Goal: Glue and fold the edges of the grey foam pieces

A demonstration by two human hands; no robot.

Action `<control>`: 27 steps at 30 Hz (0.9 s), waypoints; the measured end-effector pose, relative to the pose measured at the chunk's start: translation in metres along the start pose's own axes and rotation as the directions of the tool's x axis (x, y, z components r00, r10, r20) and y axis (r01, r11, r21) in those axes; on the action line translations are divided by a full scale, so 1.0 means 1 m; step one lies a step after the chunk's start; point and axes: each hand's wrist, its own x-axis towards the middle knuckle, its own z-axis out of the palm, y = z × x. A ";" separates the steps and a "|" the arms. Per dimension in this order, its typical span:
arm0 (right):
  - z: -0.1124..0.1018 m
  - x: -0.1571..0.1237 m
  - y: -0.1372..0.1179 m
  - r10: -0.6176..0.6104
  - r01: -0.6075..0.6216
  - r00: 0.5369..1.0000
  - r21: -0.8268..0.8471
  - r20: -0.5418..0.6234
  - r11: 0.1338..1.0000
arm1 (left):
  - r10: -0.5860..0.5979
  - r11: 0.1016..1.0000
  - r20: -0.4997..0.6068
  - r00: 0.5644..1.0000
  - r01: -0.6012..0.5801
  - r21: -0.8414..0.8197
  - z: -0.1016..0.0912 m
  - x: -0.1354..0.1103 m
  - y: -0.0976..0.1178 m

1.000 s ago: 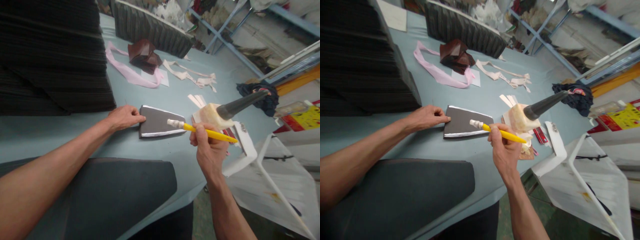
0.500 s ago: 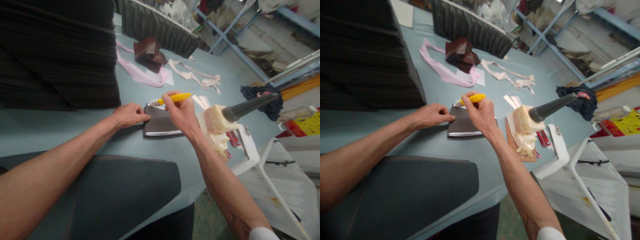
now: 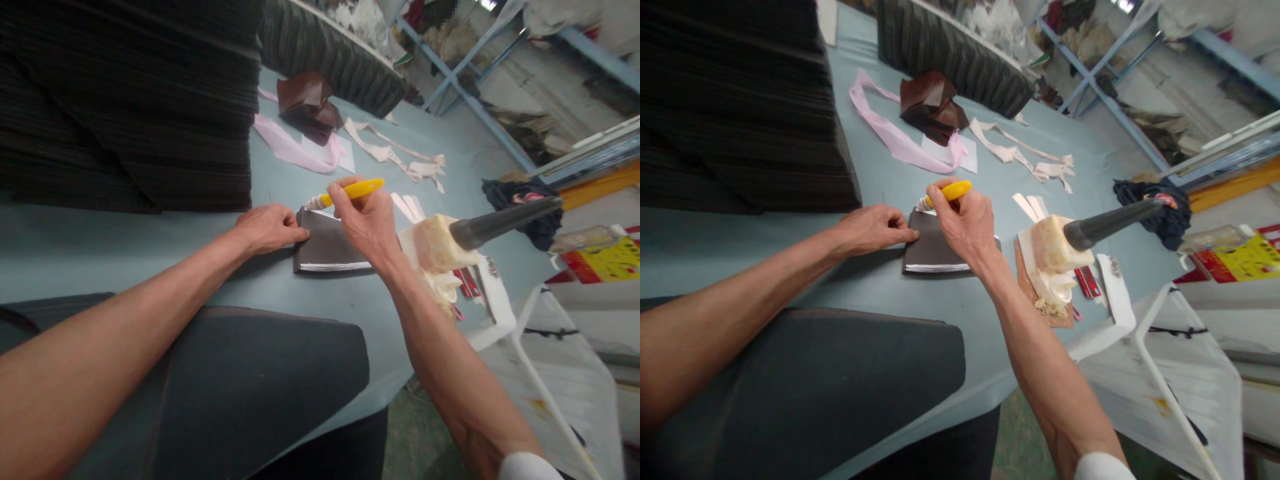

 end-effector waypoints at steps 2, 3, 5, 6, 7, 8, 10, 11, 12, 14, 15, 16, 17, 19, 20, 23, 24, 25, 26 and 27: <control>0.001 0.000 -0.002 -0.002 0.002 1.000 -0.009 0.000 1.000 | 0.002 1.000 -0.002 1.000 -0.002 0.002 0.000 0.000 -0.001; 0.001 0.000 -0.004 -0.004 0.004 1.000 -0.012 0.002 1.000 | 0.003 1.000 -0.002 1.000 -0.003 0.003 0.001 0.001 -0.001; 0.003 0.000 -0.007 -0.010 0.010 1.000 -0.017 0.010 1.000 | 0.006 1.000 -0.003 1.000 -0.006 0.005 0.001 0.001 -0.001; 0.004 0.001 -0.008 -0.011 0.011 1.000 -0.019 0.013 1.000 | 0.006 1.000 -0.005 1.000 -0.006 0.007 0.000 0.001 -0.001; 0.005 0.001 -0.010 -0.011 0.012 1.000 -0.020 0.016 1.000 | 0.007 1.000 -0.006 1.000 -0.007 0.009 0.000 0.001 -0.001; 0.007 0.001 -0.011 -0.011 0.012 1.000 -0.019 0.019 1.000 | 0.008 1.000 -0.007 1.000 -0.008 0.010 0.000 0.001 -0.001; 0.010 0.001 -0.013 -0.018 0.018 1.000 0.007 0.021 1.000 | 0.006 1.000 -0.007 1.000 -0.006 0.011 0.001 0.001 -0.001; 0.011 0.001 -0.014 -0.023 0.022 1.000 0.034 0.016 0.999 | 0.004 1.000 -0.006 1.000 -0.004 0.011 0.001 0.002 -0.001; 0.012 0.001 -0.014 -0.027 0.027 1.000 0.066 0.006 0.997 | 0.002 1.000 -0.005 1.000 -0.002 0.010 0.001 0.002 -0.001; 0.011 0.001 -0.013 -0.031 0.033 0.999 0.125 -0.019 0.992 | -0.001 1.000 -0.002 1.000 0.001 0.007 0.001 0.002 -0.001; 0.010 0.001 -0.013 -0.030 0.033 0.999 0.141 -0.028 0.990 | -0.002 1.000 -0.001 1.000 0.002 0.005 0.001 0.002 -0.001; 0.008 0.000 -0.011 -0.027 0.031 0.999 0.146 -0.033 0.989 | -0.003 1.000 0.001 1.000 0.003 0.003 0.001 0.001 0.000; 0.006 -0.001 -0.010 -0.022 0.027 0.999 0.143 -0.038 0.989 | -0.005 1.000 0.001 1.000 0.005 0.002 0.001 0.001 0.000; 0.002 -0.003 -0.007 -0.005 0.011 0.999 0.129 -0.049 0.992 | -0.009 1.000 -0.002 1.000 0.009 0.001 0.001 0.001 0.001; 0.001 -0.003 -0.005 0.006 0.001 0.998 0.122 -0.058 0.992 | -0.012 1.000 -0.004 1.000 0.012 0.002 0.001 0.001 0.001; 0.003 -0.005 -0.002 0.022 -0.015 0.998 0.114 -0.058 0.993 | -0.016 1.000 -0.008 1.000 0.016 0.001 0.001 0.002 0.000; 0.006 -0.004 -0.002 0.020 -0.014 0.998 0.113 -0.051 0.993 | -0.014 1.000 -0.007 1.000 0.014 -0.001 0.001 0.002 0.000; 0.009 -0.004 -0.003 0.017 -0.011 0.999 0.115 -0.043 0.993 | -0.012 1.000 -0.006 1.000 0.012 -0.004 0.002 0.003 -0.001; 0.012 -0.003 -0.004 0.014 -0.010 0.999 0.123 -0.034 0.992 | -0.010 1.000 -0.005 1.000 0.010 -0.007 0.002 0.003 -0.001; 0.014 -0.002 -0.005 0.015 -0.011 0.999 0.137 -0.029 0.991 | -0.009 1.000 -0.004 1.000 0.009 -0.010 0.002 0.003 -0.001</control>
